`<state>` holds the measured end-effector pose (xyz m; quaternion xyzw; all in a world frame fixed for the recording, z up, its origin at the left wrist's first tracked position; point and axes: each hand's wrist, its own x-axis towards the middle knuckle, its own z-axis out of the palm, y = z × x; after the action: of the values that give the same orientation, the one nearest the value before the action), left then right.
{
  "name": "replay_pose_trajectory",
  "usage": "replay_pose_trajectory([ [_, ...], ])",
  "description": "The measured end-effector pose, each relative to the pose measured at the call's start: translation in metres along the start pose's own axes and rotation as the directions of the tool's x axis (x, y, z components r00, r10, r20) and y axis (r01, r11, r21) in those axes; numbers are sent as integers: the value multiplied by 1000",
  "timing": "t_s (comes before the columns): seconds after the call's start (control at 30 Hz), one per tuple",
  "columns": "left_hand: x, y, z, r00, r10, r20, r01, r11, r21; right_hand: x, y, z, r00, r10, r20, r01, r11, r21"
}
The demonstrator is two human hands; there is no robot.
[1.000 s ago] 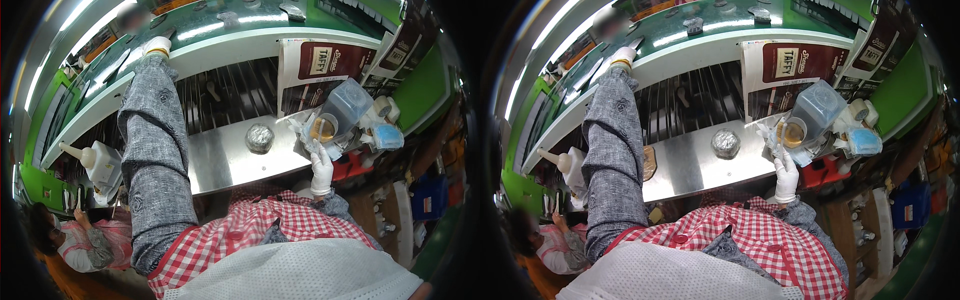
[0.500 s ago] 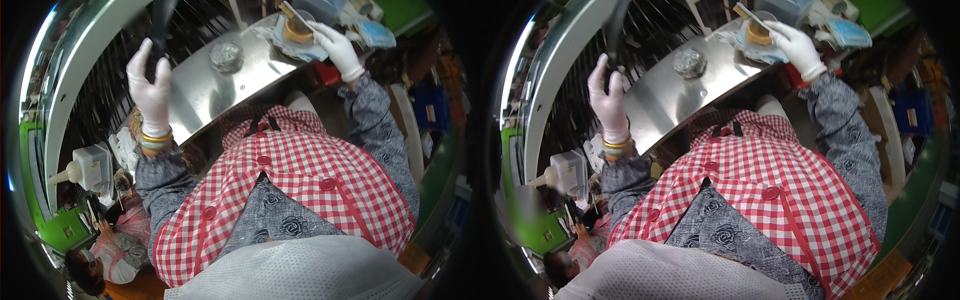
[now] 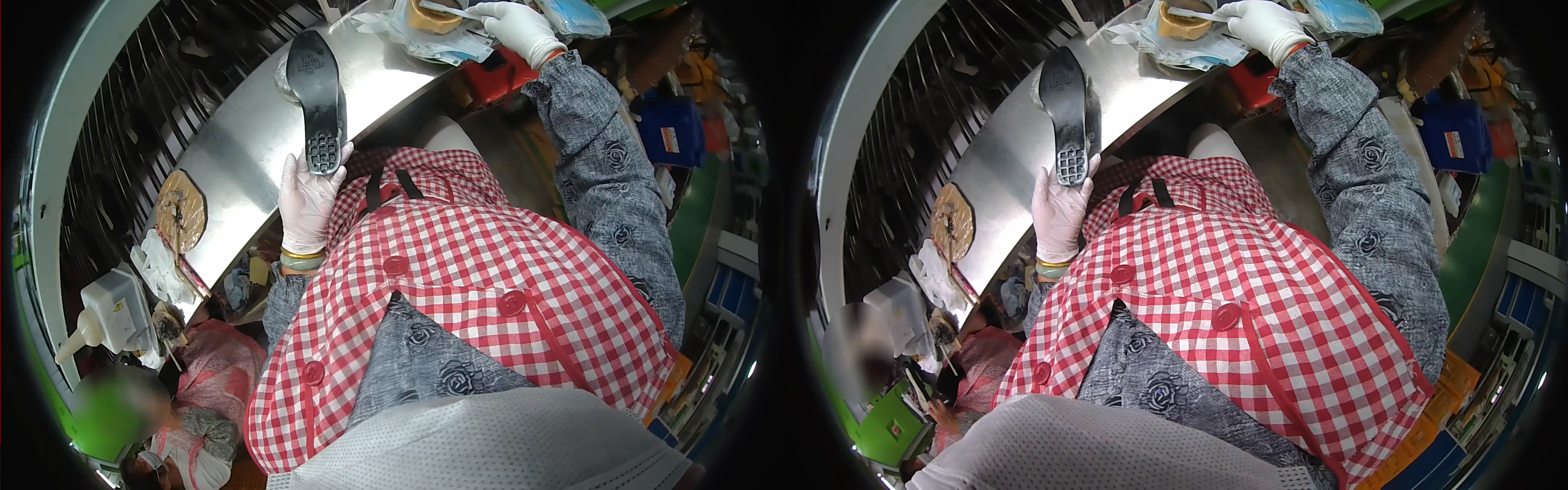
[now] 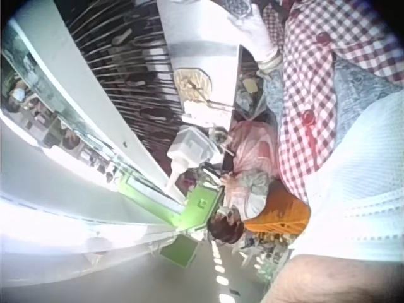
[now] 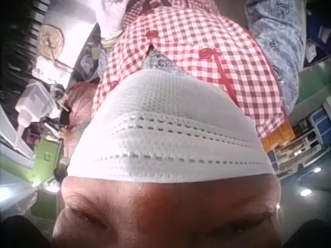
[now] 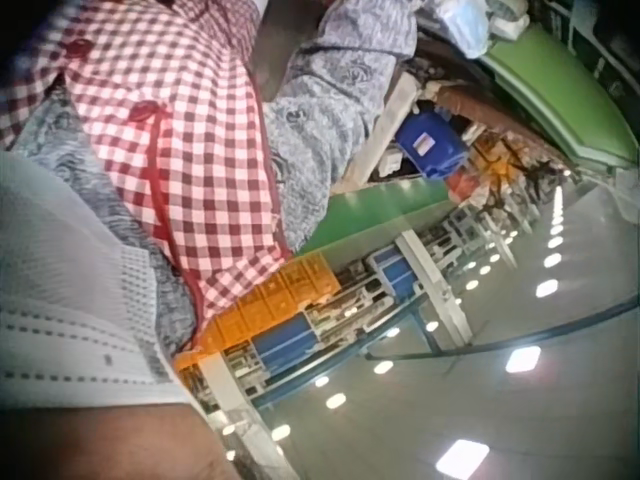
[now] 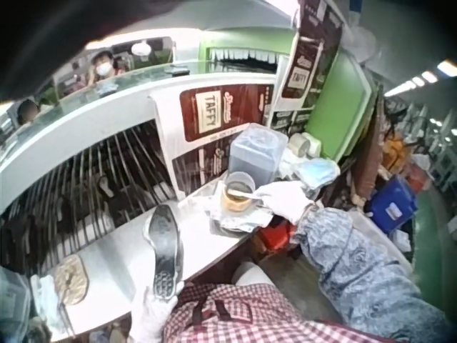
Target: The recorder is applying a liquid substance, likely glue or primer, to the underside of shoe soles using a small brush.
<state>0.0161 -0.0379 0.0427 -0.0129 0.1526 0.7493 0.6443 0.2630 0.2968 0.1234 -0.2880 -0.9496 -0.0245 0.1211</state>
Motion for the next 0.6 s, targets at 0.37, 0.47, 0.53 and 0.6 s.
replay_pose_trajectory([
  [0.37,-17,14,-43,999,3,-51,-5,1000,-23,-2,-107,21,921,17,390,-382,239,893],
  [0.47,-13,10,-46,999,6,-54,-7,1000,-27,12,-138,47,972,-221,-81,173,433,885],
  [0.53,-12,7,-49,998,7,-62,-8,1000,-18,22,-155,47,983,-183,-15,75,325,943],
  [0.6,-12,5,-50,999,-6,-35,5,1000,-31,28,-165,44,986,-157,52,-17,221,975],
])
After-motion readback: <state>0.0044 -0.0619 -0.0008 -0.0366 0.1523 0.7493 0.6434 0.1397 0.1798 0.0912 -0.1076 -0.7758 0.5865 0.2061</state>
